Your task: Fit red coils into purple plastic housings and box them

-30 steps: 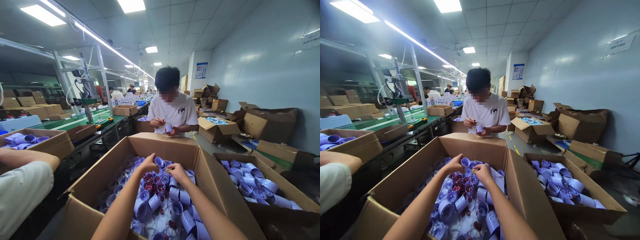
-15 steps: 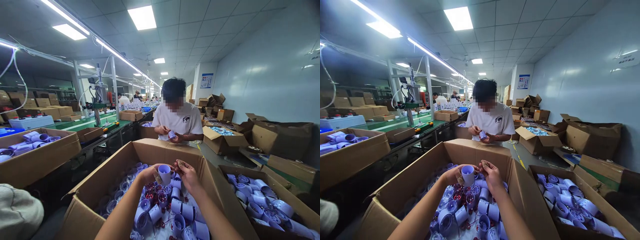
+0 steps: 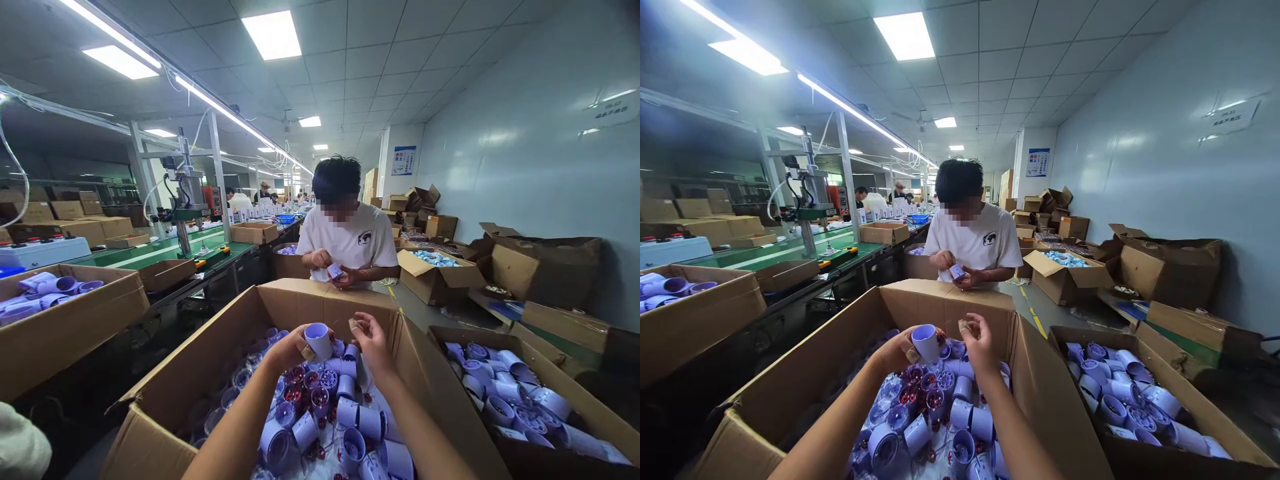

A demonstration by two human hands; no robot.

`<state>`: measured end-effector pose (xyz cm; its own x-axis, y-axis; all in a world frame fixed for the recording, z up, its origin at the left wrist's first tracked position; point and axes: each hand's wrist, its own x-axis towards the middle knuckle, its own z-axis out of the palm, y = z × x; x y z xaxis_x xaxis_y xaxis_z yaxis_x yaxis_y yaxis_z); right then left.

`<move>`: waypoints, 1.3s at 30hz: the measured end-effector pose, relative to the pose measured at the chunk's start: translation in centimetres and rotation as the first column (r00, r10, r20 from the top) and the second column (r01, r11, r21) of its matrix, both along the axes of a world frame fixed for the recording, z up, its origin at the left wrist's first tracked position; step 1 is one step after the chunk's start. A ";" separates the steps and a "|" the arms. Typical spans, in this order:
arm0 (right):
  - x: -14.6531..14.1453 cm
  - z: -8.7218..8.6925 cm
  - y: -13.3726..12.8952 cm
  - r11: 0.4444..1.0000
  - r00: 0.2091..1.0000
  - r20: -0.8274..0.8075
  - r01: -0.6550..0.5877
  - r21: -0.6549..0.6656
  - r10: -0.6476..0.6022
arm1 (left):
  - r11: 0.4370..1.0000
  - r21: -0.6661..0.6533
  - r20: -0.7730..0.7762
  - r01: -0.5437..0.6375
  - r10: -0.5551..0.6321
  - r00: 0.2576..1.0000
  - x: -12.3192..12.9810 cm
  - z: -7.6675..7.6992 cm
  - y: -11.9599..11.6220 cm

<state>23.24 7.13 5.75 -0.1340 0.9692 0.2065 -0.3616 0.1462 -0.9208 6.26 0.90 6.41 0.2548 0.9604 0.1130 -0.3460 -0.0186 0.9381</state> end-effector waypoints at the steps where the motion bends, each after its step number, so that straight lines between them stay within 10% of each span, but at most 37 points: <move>1: -0.1 -0.2 -0.1 0.995 0.997 0.080 0.012 0.100 -0.020 | 1.000 0.001 0.013 -0.009 0.009 1.000 0.0 -0.1 0.1; 6: -0.6 -0.9 -1.3 0.858 0.901 0.429 -0.166 0.486 -0.069 | 1.000 0.026 0.031 -0.018 0.017 0.999 0.4 -0.1 0.1; 12: -0.2 -0.7 -1.3 0.799 0.798 0.598 -0.307 0.517 -0.080 | 1.000 -0.004 0.024 -0.009 0.009 1.000 0.8 0.2 -0.2; 19: -0.6 -1.1 -1.7 0.812 0.723 0.665 -0.266 0.520 -0.189 | 0.999 -0.042 0.020 0.001 0.000 1.000 0.6 -0.2 -0.2; 24: -0.3 -1.0 -0.9 0.856 0.817 0.545 -0.136 0.499 -0.187 | 0.992 0.009 -0.154 -0.127 0.127 0.980 0.4 0.5 -0.4; 31: 0.3 0.0 -0.1 0.977 0.952 0.261 -0.190 0.099 0.158 | 0.893 0.295 -0.695 -0.341 0.445 0.565 0.2 -0.3 0.3; 34: 0.5 0.8 -0.8 0.940 0.936 0.095 -0.333 -0.067 0.338 | 0.858 0.444 -0.753 -0.259 0.514 0.411 0.0 -0.8 0.6; 39: 1.5 2.3 -2.0 0.845 0.851 -0.105 -0.524 -0.106 0.515 | 0.830 0.463 -0.754 -0.310 0.553 0.355 0.0 -1.0 0.7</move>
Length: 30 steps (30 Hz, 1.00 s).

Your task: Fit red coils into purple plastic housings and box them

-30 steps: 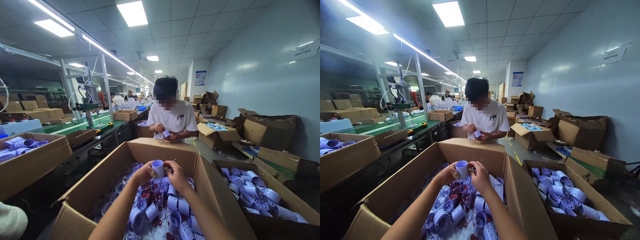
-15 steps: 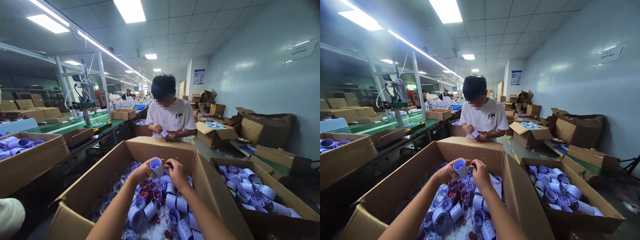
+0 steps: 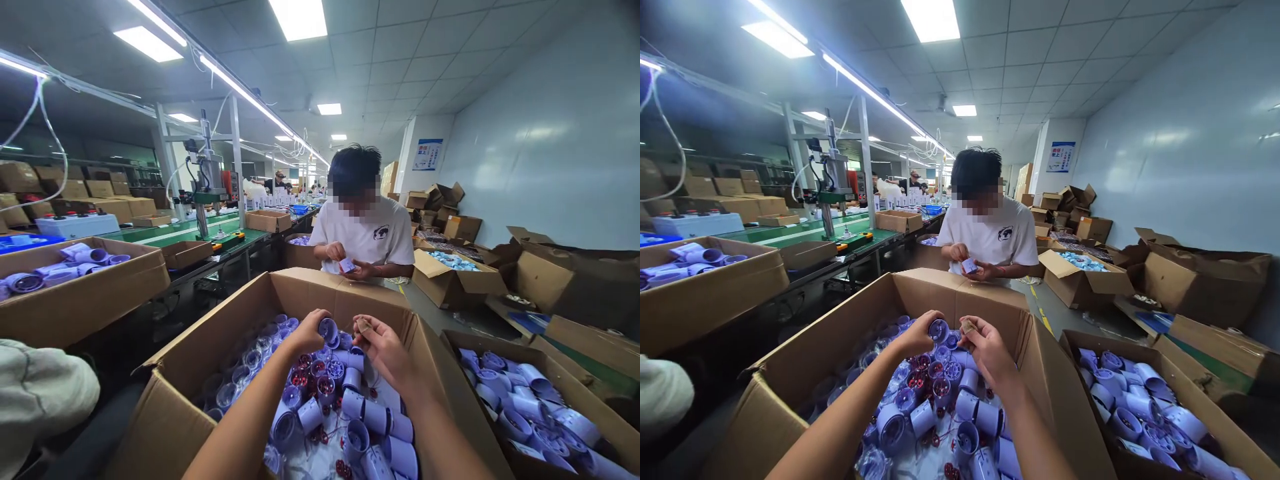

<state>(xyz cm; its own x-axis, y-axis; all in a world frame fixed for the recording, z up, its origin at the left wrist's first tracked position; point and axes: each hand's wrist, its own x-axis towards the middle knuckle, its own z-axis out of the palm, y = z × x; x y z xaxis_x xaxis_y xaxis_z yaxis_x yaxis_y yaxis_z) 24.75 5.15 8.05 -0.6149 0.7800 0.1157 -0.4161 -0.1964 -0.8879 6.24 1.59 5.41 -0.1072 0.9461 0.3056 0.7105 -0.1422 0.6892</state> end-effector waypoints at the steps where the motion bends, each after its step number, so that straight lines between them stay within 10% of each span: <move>1: 0.2 0.1 -0.1 1.000 1.000 0.000 -0.031 0.006 0.031 | 1.000 -0.002 0.008 -0.012 0.012 1.000 0.0 0.0 0.0; 18: 0.2 -0.4 -0.4 0.839 0.949 0.248 0.032 0.543 -0.197 | 0.991 0.103 0.247 0.081 -0.105 0.963 1.9 1.7 -0.8; 30: -0.4 -0.9 -1.0 0.523 0.907 0.227 -0.010 0.852 -0.353 | 0.981 0.166 0.230 0.100 -0.137 0.964 2.0 1.7 -0.7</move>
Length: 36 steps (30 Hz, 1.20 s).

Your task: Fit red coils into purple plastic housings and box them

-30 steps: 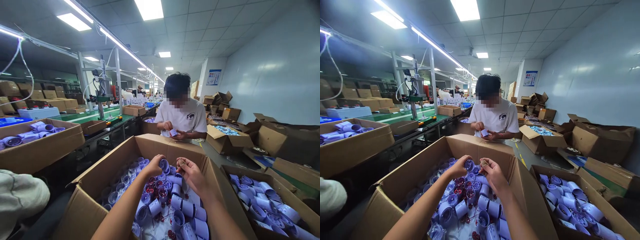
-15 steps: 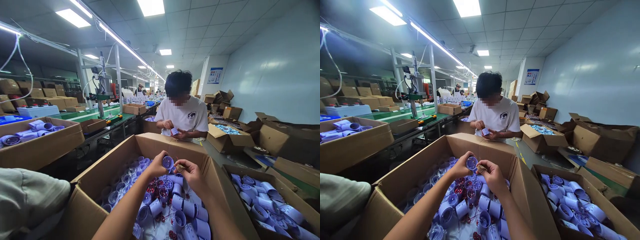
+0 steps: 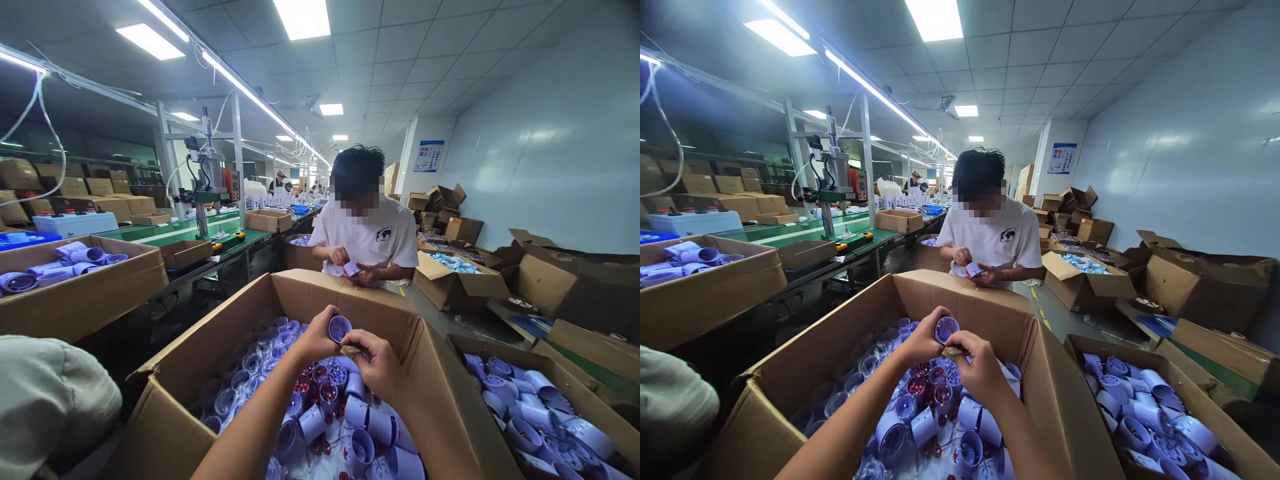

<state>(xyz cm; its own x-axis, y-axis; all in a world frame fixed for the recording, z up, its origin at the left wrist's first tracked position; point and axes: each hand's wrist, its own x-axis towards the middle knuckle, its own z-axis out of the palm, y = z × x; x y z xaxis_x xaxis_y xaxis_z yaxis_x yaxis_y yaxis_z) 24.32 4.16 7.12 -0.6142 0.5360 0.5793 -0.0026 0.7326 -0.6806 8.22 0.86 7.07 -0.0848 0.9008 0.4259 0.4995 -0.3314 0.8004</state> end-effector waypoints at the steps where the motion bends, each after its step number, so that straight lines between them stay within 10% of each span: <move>1: 0.0 0.0 0.0 1.000 1.000 -0.004 0.003 0.015 -0.003 | 1.000 0.003 0.001 0.003 -0.003 1.000 0.0 0.0 0.0; 18: 0.0 0.1 -0.5 0.988 0.996 0.081 -0.036 -0.153 0.049 | 0.993 0.114 -0.033 -0.034 0.038 0.999 -0.1 -0.2 0.0; 26: 0.0 0.6 -0.4 0.833 0.977 -0.031 -0.196 -0.517 0.210 | 0.985 0.145 -0.121 -0.096 0.114 0.986 -0.1 -0.3 0.0; 36: -0.5 0.0 0.7 0.855 0.991 -0.130 -0.063 -0.515 -0.006 | 0.975 0.191 -0.185 -0.109 0.145 0.972 -0.1 -0.4 0.1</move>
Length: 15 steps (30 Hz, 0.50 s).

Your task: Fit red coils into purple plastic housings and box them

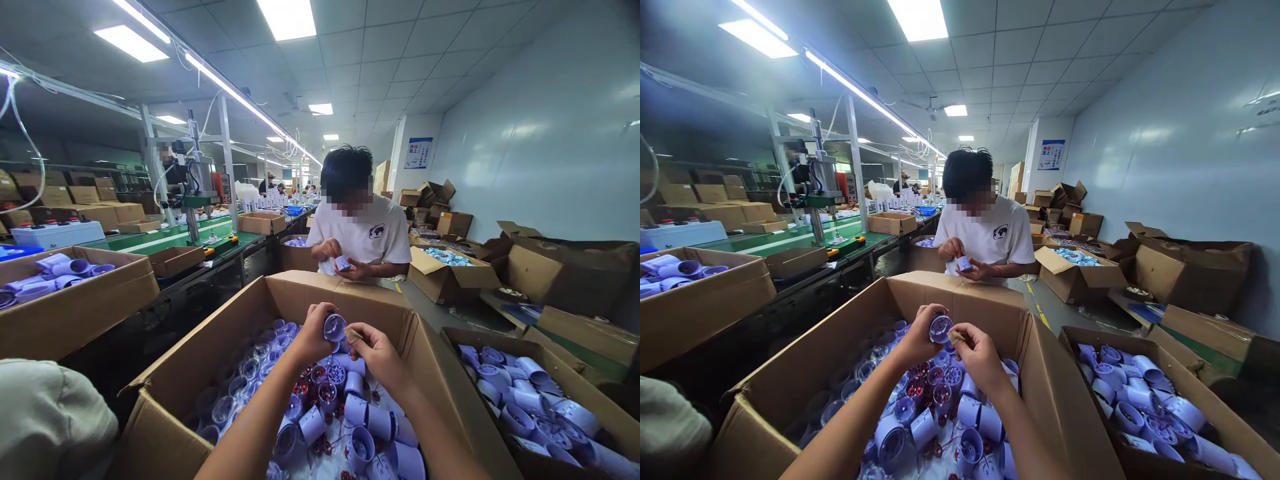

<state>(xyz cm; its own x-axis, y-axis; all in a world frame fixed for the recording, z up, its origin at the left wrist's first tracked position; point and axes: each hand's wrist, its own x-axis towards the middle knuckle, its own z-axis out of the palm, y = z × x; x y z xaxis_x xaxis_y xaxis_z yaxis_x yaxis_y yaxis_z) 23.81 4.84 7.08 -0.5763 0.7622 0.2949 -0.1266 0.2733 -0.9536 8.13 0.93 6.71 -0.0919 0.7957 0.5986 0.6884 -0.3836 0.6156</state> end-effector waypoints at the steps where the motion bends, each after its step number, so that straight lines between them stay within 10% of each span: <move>1: -0.1 -0.2 0.0 1.000 1.000 0.007 0.015 0.019 -0.015 | 1.000 0.006 -0.014 0.001 -0.001 1.000 0.0 0.0 0.0; 9: -0.2 -0.3 -0.6 0.960 0.986 0.035 0.153 0.234 -0.165 | 0.998 0.057 -0.162 -0.026 0.035 0.986 0.4 0.7 -0.3; 15: -0.1 0.1 -1.1 0.772 0.931 -0.011 0.309 0.555 -0.364 | 0.998 0.051 -0.178 -0.046 0.054 0.982 1.1 0.7 -0.5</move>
<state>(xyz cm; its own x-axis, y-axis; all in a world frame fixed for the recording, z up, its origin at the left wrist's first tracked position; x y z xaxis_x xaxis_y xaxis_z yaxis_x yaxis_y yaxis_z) 23.76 3.74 7.21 -0.3585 0.6450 0.6749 0.1511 0.7535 -0.6399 9.25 0.42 7.45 -0.0187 0.7639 0.6451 0.8052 -0.3710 0.4626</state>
